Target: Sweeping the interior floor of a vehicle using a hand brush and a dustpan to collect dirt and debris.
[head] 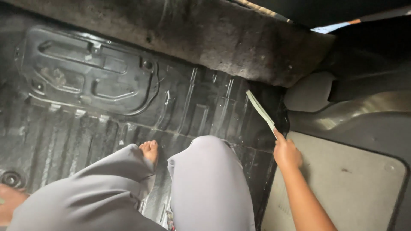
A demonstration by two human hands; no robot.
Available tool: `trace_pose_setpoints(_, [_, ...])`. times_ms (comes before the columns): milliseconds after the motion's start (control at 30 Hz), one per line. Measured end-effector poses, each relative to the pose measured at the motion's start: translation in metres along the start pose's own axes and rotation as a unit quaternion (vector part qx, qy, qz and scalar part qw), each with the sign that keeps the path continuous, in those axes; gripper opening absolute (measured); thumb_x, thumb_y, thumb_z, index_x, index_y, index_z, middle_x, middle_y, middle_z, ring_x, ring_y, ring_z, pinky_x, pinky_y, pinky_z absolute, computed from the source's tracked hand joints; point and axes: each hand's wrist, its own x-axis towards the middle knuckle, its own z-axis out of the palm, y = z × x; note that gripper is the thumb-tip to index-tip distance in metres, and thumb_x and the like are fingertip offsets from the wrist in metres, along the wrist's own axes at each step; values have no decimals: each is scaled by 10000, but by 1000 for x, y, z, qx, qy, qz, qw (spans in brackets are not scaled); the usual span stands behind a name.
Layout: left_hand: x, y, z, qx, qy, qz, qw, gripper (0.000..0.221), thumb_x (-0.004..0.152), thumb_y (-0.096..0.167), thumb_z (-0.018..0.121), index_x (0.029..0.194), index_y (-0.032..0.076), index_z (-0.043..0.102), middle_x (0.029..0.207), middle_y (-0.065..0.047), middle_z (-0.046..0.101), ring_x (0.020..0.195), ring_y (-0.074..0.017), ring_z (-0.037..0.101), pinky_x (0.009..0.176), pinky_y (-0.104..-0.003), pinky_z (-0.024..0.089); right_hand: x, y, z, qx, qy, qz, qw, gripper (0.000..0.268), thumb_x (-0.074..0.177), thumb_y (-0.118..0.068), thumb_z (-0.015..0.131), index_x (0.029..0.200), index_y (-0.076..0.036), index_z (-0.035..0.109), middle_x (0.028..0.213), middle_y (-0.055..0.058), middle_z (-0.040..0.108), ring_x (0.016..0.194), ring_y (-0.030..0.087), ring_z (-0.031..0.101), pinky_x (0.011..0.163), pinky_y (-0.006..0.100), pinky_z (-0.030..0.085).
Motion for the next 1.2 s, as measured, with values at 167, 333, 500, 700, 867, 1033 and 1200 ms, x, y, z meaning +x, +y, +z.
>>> trace_pose_setpoints(167, [-14, -39, 8, -24, -143, 74, 987, 498, 1086, 461, 504, 861, 71, 717, 885, -195, 701, 1000, -400, 629, 1079, -459, 406, 15, -32, -59, 29, -28, -14, 999, 461, 1101, -363, 396, 1501, -591, 400, 1029, 113, 650, 973, 390, 749, 868, 546, 616])
trace_pose_setpoints(333, [-23, -44, 19, -51, -54, 46, 996, 403, 1069, 401, 660, 1000, 25, 787, 998, -230, 704, 1111, -378, 570, 1158, -437, 311, 68, -58, -54, 41, -31, -34, 998, 449, 1093, -354, 399, 1476, -587, 423, 1048, 89, 668, 954, 368, 756, 853, 544, 610])
trace_pose_setpoints(500, [-22, -63, 25, -14, -133, 26, 991, 480, 1107, 496, 536, 1022, 76, 752, 1072, -221, 692, 1186, -366, 542, 1194, -441, 259, 24, -64, -134, 62, -171, -143, 973, 441, 994, -203, 528, 1384, -375, 646, 1126, 174, 757, 1074, 431, 730, 914, 550, 599])
trace_pose_setpoints(700, [-19, -74, 18, 25, -227, -44, 973, 595, 1126, 612, 420, 1301, 118, 700, 1364, -150, 643, 1423, -269, 413, 1280, -418, 56, 50, -57, -182, -3, -75, -145, 987, 472, 1022, -222, 533, 1445, -416, 609, 1068, 214, 755, 1031, 436, 749, 894, 569, 594])
trace_pose_setpoints(867, [-7, -65, 1, 31, -208, -17, 977, 570, 1134, 571, 397, 1315, 108, 675, 1357, -152, 622, 1409, -272, 415, 1274, -419, 67, 57, -88, -122, 41, -100, -145, 984, 491, 1011, -225, 525, 1447, -444, 582, 1070, 203, 742, 1046, 417, 735, 906, 522, 597])
trace_pose_setpoints(1033, [-10, -54, -22, 39, -192, 1, 981, 546, 1142, 529, 374, 1330, 97, 650, 1351, -155, 602, 1394, -275, 417, 1267, -421, 77, 16, -81, -170, 116, -209, -170, 956, 508, 966, -168, 569, 1429, -370, 615, 1196, 232, 737, 1156, 440, 685, 1003, 535, 562])
trace_pose_setpoints(1200, [-9, -22, -28, 35, -180, 30, 983, 523, 1149, 487, 351, 1344, 87, 626, 1344, -158, 581, 1379, -279, 419, 1260, -422, 88, 37, -35, -173, 70, -133, -134, 980, 507, 991, -188, 563, 1467, -358, 599, 1184, 257, 741, 1130, 471, 698, 995, 559, 561])
